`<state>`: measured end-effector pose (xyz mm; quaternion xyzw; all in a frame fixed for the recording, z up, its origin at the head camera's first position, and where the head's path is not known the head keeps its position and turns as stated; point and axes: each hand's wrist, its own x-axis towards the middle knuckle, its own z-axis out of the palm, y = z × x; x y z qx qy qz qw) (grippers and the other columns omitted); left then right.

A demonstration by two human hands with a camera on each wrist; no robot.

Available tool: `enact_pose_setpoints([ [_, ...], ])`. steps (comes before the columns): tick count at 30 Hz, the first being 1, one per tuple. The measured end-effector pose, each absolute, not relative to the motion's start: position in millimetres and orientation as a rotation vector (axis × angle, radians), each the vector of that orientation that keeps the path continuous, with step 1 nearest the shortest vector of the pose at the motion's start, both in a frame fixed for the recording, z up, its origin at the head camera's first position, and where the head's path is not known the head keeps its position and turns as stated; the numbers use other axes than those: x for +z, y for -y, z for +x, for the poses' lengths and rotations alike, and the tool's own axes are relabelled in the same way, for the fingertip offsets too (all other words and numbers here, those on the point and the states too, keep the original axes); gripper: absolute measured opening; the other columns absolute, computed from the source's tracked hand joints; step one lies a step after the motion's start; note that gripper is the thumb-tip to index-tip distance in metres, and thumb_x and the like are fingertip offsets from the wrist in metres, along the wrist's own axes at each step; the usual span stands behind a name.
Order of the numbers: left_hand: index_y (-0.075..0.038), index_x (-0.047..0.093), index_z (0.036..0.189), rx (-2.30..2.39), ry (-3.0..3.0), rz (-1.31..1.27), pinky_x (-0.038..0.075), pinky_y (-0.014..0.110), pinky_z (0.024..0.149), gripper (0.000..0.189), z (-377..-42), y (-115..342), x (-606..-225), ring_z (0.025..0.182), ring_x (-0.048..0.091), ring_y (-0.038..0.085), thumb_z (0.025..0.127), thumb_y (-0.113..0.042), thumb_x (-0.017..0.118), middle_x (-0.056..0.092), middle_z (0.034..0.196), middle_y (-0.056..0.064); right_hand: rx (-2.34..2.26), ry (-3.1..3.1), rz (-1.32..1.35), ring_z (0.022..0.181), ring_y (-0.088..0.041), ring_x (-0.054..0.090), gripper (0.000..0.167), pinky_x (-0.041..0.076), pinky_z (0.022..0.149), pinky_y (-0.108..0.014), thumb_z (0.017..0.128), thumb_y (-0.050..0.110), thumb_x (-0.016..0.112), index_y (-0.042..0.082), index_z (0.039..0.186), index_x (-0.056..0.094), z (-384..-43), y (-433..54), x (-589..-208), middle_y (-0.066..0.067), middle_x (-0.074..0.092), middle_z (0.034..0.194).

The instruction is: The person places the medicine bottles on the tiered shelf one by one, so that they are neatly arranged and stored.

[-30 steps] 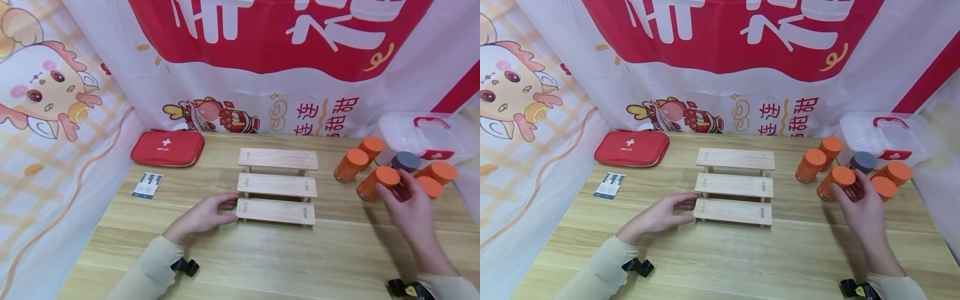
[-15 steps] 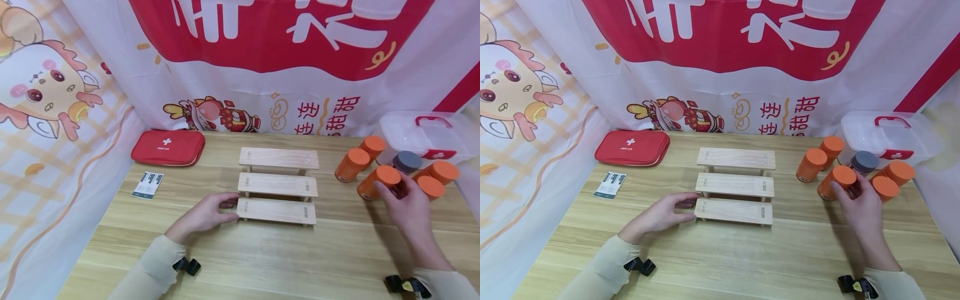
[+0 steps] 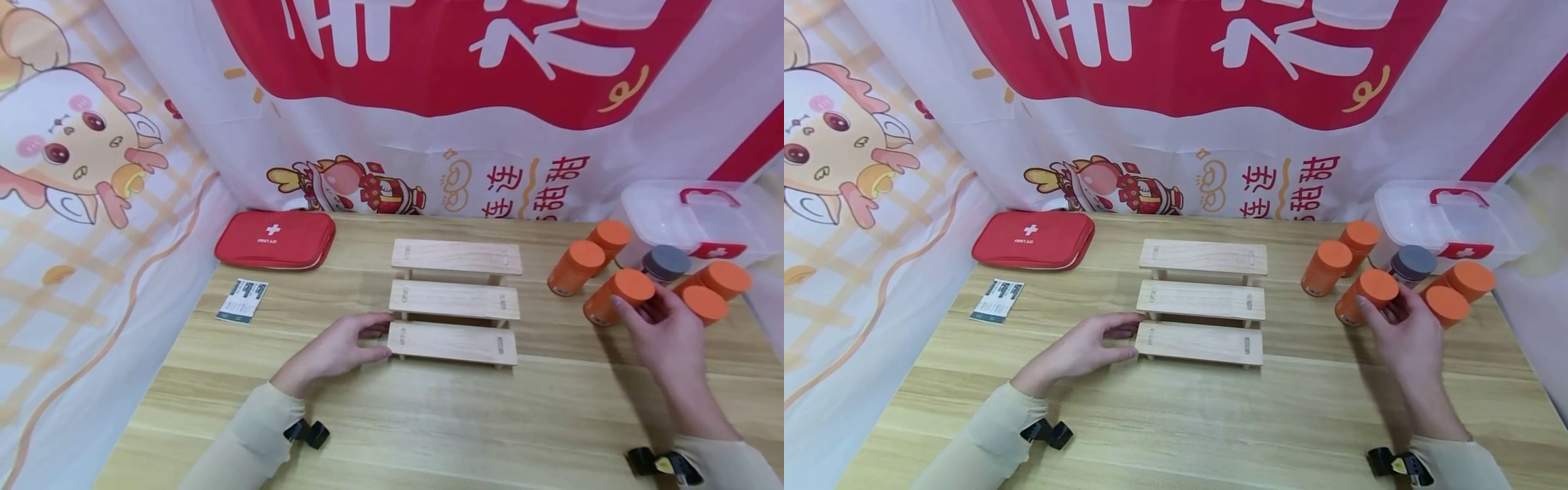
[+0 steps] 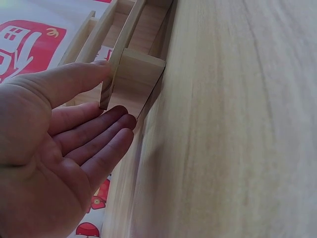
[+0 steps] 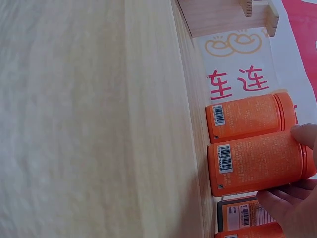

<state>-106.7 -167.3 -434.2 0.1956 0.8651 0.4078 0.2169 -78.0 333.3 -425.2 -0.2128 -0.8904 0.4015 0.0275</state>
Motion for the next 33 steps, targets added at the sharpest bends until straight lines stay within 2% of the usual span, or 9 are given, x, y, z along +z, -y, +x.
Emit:
enact_pose_setpoints([
  [7, -0.003, 0.056, 0.155, 1.132, -2.400, 0.561, 0.049, 0.052, 0.122, 0.064, -107.1, 167.8, -435.8, 0.140, 0.064, 0.033, 0.099, -0.022, 0.080, 0.063, 0.154, 0.016, 1.238, 2.727, -0.624, 0.143, -0.042, 0.050, 0.080, 0.052, 0.087, -0.002, 0.105, 0.056, 0.063, 0.018, 0.170, 0.036, -73.4, -332.5, -423.3, -0.020, 0.047, 0.167],
  [11, -0.003, 0.057, 0.155, 1.132, -2.400, 0.560, 0.049, 0.052, 0.121, 0.064, -107.1, 167.5, -435.3, 0.140, 0.064, 0.033, 0.099, -0.022, 0.080, 0.063, 0.154, 0.016, 1.285, 2.698, -0.657, 0.146, -0.040, 0.048, 0.079, 0.051, 0.088, 0.000, 0.104, 0.057, 0.064, 0.024, 0.170, 0.036, -69.7, -332.4, -418.7, -0.017, 0.044, 0.170],
  [15, -0.004, 0.057, 0.155, 1.131, -2.397, 0.561, 0.049, 0.052, 0.122, 0.064, -107.5, 167.5, -435.1, 0.140, 0.064, 0.033, 0.099, -0.022, 0.080, 0.063, 0.154, 0.016, 1.305, 2.662, -0.687, 0.141, -0.031, 0.049, 0.079, 0.048, 0.082, 0.003, 0.103, 0.057, 0.066, 0.028, 0.170, 0.035, -66.2, -331.5, -410.8, -0.015, 0.044, 0.171],
  [17, -0.004, 0.057, 0.155, 1.130, -2.397, 0.560, 0.049, 0.052, 0.122, 0.064, -107.6, 167.4, -435.2, 0.140, 0.064, 0.032, 0.099, -0.022, 0.080, 0.063, 0.154, 0.016, 1.301, 2.630, -0.695, 0.135, -0.020, 0.051, 0.078, 0.047, 0.084, 0.004, 0.102, 0.054, 0.068, 0.028, 0.169, 0.037, -65.6, -329.3, -406.2, -0.013, 0.045, 0.170],
  [22, -0.003, 0.056, 0.155, 1.145, -2.384, 0.547, 0.049, 0.052, 0.122, 0.064, -108.2, 167.3, -435.3, 0.140, 0.064, 0.033, 0.099, -0.021, 0.080, 0.063, 0.154, 0.017, 1.244, 2.518, -0.686, 0.118, 0.003, 0.052, 0.070, 0.046, 0.089, 0.004, 0.101, 0.039, 0.076, 0.023, 0.163, 0.048, -66.3, -319.8, -396.1, -0.005, 0.057, 0.159],
  [25, -0.002, 0.055, 0.155, 1.156, -2.372, 0.542, 0.049, 0.051, 0.121, 0.064, -108.7, 167.6, -435.3, 0.140, 0.064, 0.033, 0.099, -0.020, 0.080, 0.063, 0.154, 0.017, 1.240, 2.445, -0.694, 0.115, 0.004, 0.054, 0.066, 0.047, 0.090, 0.003, 0.099, 0.032, 0.079, 0.021, 0.159, 0.054, -65.1, -314.7, -389.8, 0.002, 0.062, 0.146],
  [30, -0.001, 0.055, 0.156, 1.164, -2.357, 0.536, 0.049, 0.051, 0.121, 0.065, -109.3, 167.6, -435.0, 0.140, 0.064, 0.033, 0.099, -0.020, 0.080, 0.063, 0.154, 0.017, 1.255, 2.371, -0.670, 0.117, 0.003, 0.055, 0.062, 0.047, 0.101, -0.002, 0.098, 0.026, 0.079, 0.023, 0.156, 0.057, -60.6, -307.9, -377.9, 0.009, 0.063, 0.140],
  [33, -0.001, 0.054, 0.156, 1.167, -2.350, 0.534, 0.049, 0.051, 0.121, 0.065, -109.4, 167.3, -434.9, 0.140, 0.064, 0.033, 0.099, -0.020, 0.080, 0.063, 0.154, 0.017, 1.260, 2.337, -0.587, 0.115, 0.001, 0.056, 0.060, 0.048, 0.098, -0.001, 0.098, 0.021, 0.080, 0.022, 0.154, 0.060, -58.2, -303.5, -371.2, 0.014, 0.063, 0.134],
])
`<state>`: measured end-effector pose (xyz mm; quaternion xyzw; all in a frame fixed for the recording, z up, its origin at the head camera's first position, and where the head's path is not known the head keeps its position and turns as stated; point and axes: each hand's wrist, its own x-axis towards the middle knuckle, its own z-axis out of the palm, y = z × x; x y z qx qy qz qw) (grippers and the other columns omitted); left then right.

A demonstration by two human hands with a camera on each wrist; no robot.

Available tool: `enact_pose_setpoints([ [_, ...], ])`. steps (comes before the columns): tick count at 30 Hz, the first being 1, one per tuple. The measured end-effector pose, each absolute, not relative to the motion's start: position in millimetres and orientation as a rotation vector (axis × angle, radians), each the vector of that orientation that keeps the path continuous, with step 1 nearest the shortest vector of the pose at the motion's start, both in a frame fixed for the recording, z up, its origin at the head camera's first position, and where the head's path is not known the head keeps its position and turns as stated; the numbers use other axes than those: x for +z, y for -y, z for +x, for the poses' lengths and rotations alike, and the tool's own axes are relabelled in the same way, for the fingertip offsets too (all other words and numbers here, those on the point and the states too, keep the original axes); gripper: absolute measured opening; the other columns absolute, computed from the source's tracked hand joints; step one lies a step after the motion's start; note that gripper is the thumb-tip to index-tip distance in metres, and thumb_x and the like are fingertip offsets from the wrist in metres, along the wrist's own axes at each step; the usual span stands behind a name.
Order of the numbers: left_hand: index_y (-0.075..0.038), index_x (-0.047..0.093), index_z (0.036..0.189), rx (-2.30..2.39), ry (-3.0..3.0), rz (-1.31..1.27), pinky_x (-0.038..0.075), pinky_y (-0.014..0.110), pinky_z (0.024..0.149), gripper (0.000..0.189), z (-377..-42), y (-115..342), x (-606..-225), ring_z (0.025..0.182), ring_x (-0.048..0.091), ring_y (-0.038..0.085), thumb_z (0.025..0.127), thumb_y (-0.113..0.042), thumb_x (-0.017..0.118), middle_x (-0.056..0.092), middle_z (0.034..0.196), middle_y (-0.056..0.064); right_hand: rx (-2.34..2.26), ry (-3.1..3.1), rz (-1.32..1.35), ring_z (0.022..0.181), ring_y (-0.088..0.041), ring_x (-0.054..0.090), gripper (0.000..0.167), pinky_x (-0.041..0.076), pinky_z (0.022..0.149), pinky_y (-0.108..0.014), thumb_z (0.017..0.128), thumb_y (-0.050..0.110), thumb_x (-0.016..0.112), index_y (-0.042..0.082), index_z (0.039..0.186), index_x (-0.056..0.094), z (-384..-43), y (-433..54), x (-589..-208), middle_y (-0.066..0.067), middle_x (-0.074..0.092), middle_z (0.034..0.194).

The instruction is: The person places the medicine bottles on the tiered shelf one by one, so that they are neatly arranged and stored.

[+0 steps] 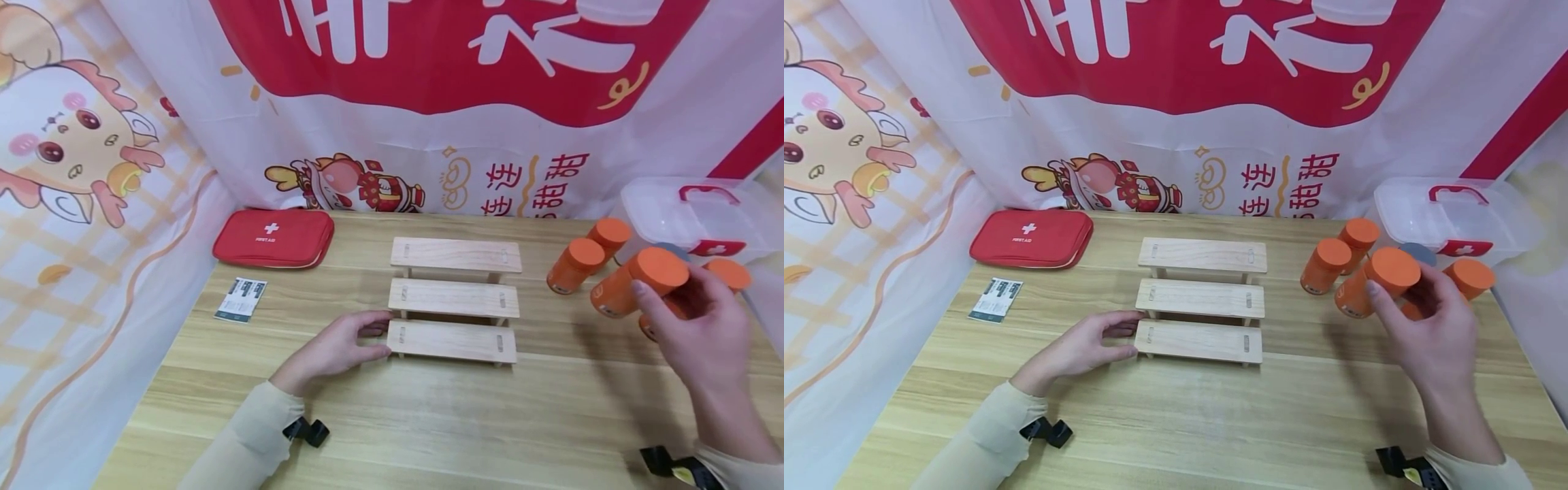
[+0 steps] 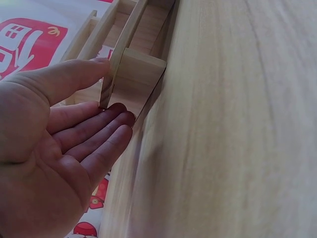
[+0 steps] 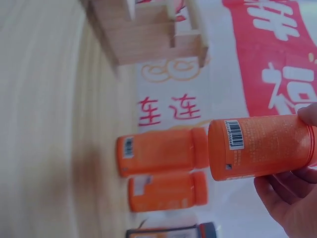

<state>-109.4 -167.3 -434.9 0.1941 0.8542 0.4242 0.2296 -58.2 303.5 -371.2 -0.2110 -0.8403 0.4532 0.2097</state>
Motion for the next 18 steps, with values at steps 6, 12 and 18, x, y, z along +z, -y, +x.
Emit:
enact_pose_setpoints([
  [6, -0.001, 0.055, 0.156, 1.157, -2.371, 0.545, 0.048, 0.053, 0.123, 0.065, -109.8, 166.5, -434.0, 0.142, 0.062, 0.034, 0.099, -0.020, 0.080, 0.062, 0.155, 0.018, 1.333, 2.234, -0.425, 0.109, -0.003, 0.061, 0.057, 0.050, 0.090, 0.000, 0.094, 0.010, 0.083, 0.017, 0.148, 0.066, -58.0, -291.6, -355.9, 0.019, 0.065, 0.123],
  [12, -0.004, 0.056, 0.156, 1.123, -2.391, 0.525, 0.045, 0.054, 0.124, 0.065, -107.9, 166.8, -434.5, 0.144, 0.060, 0.032, 0.099, -0.023, 0.080, 0.061, 0.157, 0.015, 1.319, 2.214, -0.282, 0.099, -0.003, 0.063, 0.057, 0.052, 0.082, 0.000, 0.091, 0.004, 0.084, 0.011, 0.145, 0.068, -59.8, -275.1, -345.8, 0.020, 0.068, 0.118],
  [18, -0.007, 0.057, 0.156, 1.108, -2.400, 0.499, 0.043, 0.054, 0.126, 0.064, -106.7, 165.9, -433.0, 0.147, 0.058, 0.030, 0.099, -0.023, 0.081, 0.060, 0.159, 0.013, 1.343, 2.251, -0.231, 0.105, -0.003, 0.065, 0.059, 0.052, 0.087, -0.001, 0.093, 0.009, 0.085, 0.016, 0.148, 0.066, -67.3, -261.1, -337.9, 0.015, 0.070, 0.127],
])
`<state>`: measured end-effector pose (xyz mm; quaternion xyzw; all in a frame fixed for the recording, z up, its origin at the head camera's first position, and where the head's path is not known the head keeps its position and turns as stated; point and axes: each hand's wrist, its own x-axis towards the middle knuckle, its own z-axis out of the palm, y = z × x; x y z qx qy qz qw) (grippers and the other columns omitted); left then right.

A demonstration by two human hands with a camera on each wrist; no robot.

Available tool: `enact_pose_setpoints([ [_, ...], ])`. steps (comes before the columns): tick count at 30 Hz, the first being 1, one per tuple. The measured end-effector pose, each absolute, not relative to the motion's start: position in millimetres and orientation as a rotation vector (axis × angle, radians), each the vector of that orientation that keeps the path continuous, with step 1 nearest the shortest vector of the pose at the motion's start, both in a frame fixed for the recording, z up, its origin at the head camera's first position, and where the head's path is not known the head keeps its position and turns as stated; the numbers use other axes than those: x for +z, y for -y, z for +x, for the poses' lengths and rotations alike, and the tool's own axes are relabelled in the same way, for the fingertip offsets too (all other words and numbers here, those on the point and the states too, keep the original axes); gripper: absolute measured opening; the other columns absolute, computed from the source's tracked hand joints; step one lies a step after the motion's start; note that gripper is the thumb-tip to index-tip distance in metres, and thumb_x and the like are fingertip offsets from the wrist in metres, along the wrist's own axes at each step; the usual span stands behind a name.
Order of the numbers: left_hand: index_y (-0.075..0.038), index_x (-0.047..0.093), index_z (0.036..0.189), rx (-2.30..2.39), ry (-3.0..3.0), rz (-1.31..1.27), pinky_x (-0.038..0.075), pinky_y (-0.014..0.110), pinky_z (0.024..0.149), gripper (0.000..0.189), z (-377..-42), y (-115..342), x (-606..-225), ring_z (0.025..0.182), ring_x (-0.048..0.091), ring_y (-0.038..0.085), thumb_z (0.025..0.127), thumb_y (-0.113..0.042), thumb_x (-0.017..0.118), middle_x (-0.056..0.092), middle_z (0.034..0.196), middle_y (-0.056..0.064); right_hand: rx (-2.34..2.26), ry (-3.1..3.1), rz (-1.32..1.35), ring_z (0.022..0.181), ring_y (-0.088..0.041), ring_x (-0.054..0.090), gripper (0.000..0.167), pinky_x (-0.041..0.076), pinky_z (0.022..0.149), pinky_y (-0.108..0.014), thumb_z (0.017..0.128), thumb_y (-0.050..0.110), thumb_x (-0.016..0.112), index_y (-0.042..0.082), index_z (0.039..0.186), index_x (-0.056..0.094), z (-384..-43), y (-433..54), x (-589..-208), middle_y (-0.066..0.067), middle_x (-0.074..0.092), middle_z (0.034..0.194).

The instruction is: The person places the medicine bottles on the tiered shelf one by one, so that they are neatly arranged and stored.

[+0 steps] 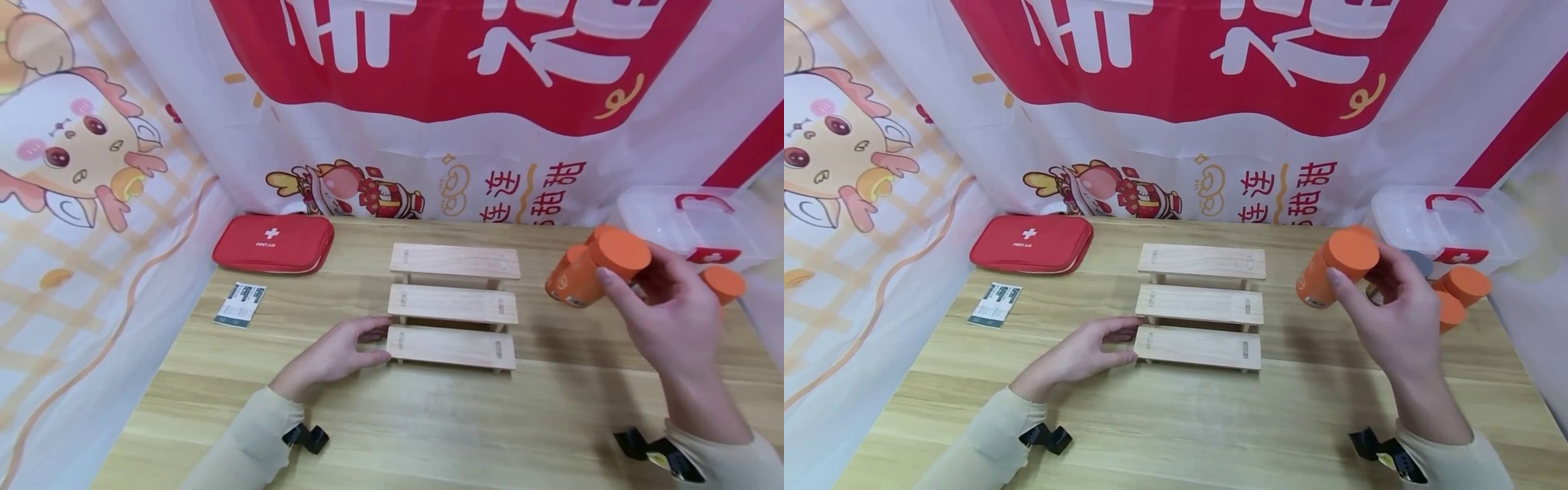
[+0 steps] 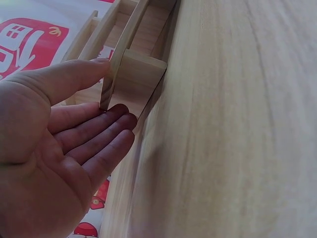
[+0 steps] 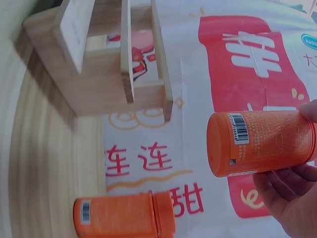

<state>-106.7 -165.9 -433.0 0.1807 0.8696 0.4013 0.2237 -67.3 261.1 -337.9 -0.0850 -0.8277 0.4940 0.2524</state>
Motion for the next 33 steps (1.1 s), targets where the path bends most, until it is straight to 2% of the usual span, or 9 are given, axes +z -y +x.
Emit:
enact_pose_setpoints([
  [7, -0.007, 0.057, 0.156, 1.114, -2.400, 0.492, 0.043, 0.054, 0.127, 0.064, -106.3, 165.2, -431.7, 0.147, 0.058, 0.029, 0.099, -0.021, 0.081, 0.060, 0.159, 0.012, 1.381, 2.319, -0.175, 0.113, -0.005, 0.064, 0.061, 0.052, 0.090, -0.003, 0.095, 0.018, 0.084, 0.022, 0.153, 0.062, -80.3, -247.4, -334.8, 0.010, 0.069, 0.137],
  [13, -0.008, 0.056, 0.156, 1.112, -2.397, 0.496, 0.044, 0.054, 0.126, 0.064, -107.0, 165.7, -433.7, 0.146, 0.059, 0.030, 0.099, -0.023, 0.080, 0.060, 0.159, 0.012, 1.447, 2.256, -0.011, 0.114, -0.008, 0.066, 0.058, 0.053, 0.097, -0.005, 0.093, 0.008, 0.085, 0.016, 0.147, 0.067, -92.2, -232.7, -336.5, 0.011, 0.070, 0.130],
  [19, -0.009, 0.056, 0.157, 1.118, -2.403, 0.533, 0.044, 0.055, 0.126, 0.065, -105.7, 166.9, -433.9, 0.146, 0.059, 0.032, 0.099, -0.024, 0.080, 0.059, 0.160, 0.013, 1.465, 2.285, 0.070, 0.113, -0.006, 0.066, 0.058, 0.054, 0.096, -0.006, 0.093, 0.011, 0.086, 0.015, 0.148, 0.066, -100.4, -218.4, -336.9, 0.013, 0.070, 0.129],
  [27, -0.009, 0.056, 0.157, 1.114, -2.407, 0.526, 0.043, 0.055, 0.126, 0.065, -105.4, 166.8, -434.3, 0.149, 0.056, 0.032, 0.099, -0.025, 0.080, 0.058, 0.161, 0.012, 1.463, 2.349, 0.136, 0.116, -0.004, 0.064, 0.060, 0.051, 0.099, -0.007, 0.095, 0.020, 0.085, 0.016, 0.151, 0.063, -109.3, -196.7, -334.3, -0.007, 0.068, 0.142],
  [33, -0.010, 0.056, 0.157, 1.119, -2.415, 0.524, 0.042, 0.055, 0.127, 0.064, -104.4, 167.5, -434.4, 0.150, 0.055, 0.032, 0.099, -0.024, 0.080, 0.058, 0.161, 0.012, 1.507, 2.320, 0.229, 0.117, -0.005, 0.064, 0.059, 0.051, 0.103, -0.008, 0.095, 0.016, 0.084, 0.012, 0.150, 0.063, -115.5, -183.9, -331.8, -0.008, 0.069, 0.141],
])
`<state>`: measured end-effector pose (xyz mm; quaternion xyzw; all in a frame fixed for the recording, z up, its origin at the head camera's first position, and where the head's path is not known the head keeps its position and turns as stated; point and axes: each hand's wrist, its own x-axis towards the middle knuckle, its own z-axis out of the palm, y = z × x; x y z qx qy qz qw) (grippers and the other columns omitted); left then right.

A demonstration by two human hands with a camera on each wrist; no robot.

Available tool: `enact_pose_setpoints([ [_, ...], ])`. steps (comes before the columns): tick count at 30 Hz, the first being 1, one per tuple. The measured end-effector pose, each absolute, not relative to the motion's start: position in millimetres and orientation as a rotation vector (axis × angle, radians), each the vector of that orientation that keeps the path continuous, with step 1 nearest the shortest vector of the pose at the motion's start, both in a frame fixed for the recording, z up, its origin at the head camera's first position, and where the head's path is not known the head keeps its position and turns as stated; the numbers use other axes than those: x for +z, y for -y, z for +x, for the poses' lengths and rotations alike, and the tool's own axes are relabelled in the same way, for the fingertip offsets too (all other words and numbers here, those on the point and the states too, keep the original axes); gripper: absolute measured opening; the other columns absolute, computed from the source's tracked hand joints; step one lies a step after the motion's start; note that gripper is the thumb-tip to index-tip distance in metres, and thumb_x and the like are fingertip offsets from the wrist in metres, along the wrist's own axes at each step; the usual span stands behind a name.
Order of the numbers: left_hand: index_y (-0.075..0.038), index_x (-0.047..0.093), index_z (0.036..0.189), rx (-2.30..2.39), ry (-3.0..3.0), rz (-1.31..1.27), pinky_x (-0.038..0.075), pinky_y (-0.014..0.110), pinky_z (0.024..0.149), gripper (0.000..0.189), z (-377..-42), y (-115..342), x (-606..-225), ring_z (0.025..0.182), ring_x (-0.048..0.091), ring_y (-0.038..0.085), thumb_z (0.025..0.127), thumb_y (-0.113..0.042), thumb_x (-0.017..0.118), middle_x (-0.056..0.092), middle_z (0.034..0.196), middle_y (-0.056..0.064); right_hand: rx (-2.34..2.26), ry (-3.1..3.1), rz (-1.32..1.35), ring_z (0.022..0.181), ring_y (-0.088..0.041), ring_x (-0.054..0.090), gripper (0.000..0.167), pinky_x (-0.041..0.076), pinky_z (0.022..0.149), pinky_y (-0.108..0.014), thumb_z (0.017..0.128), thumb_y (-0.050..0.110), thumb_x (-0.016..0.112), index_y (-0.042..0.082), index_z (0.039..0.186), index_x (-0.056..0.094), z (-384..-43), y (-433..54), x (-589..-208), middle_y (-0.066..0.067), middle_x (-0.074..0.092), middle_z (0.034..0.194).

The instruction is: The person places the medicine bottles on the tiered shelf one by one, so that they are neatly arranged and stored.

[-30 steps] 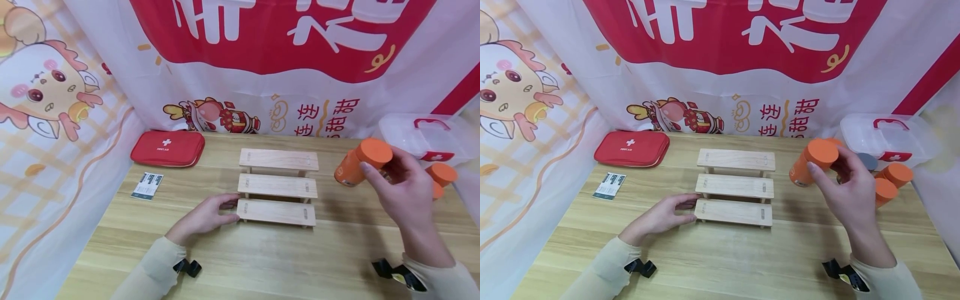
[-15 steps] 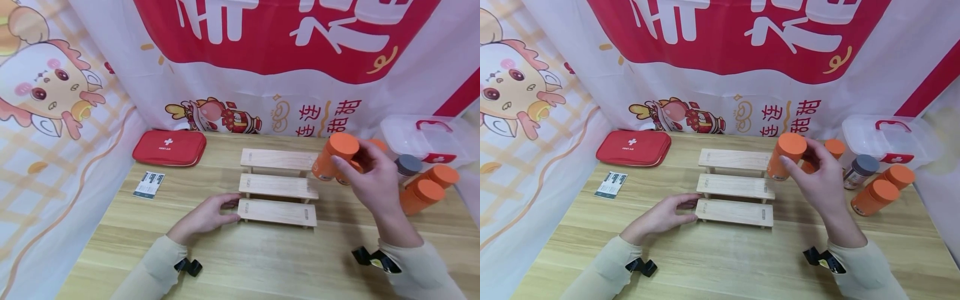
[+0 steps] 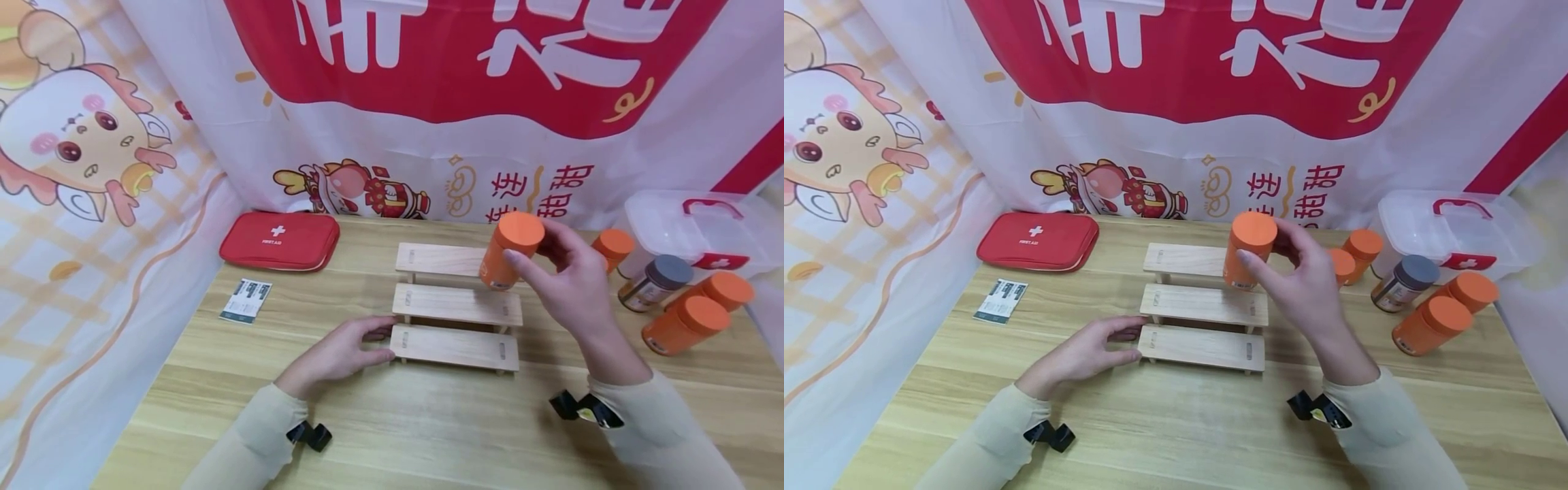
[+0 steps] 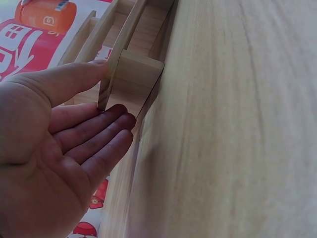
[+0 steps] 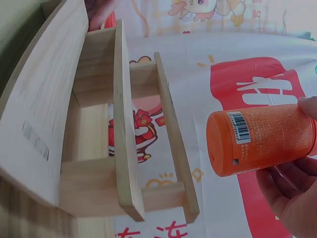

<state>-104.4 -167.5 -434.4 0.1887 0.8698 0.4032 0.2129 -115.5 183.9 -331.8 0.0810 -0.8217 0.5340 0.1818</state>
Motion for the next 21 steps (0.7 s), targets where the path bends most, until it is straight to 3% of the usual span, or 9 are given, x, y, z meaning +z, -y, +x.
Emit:
enact_pose_setpoints([
  [21, -0.009, 0.056, 0.157, 1.111, -2.419, 0.504, 0.040, 0.054, 0.129, 0.063, -103.4, 167.5, -433.8, 0.153, 0.051, 0.031, 0.100, -0.023, 0.080, 0.057, 0.162, 0.011, 1.583, 2.329, 0.389, 0.117, -0.014, 0.067, 0.054, 0.055, 0.102, -0.014, 0.096, 0.016, 0.084, 0.004, 0.145, 0.064, -145.0, -143.8, -333.5, -0.011, 0.072, 0.136],
])
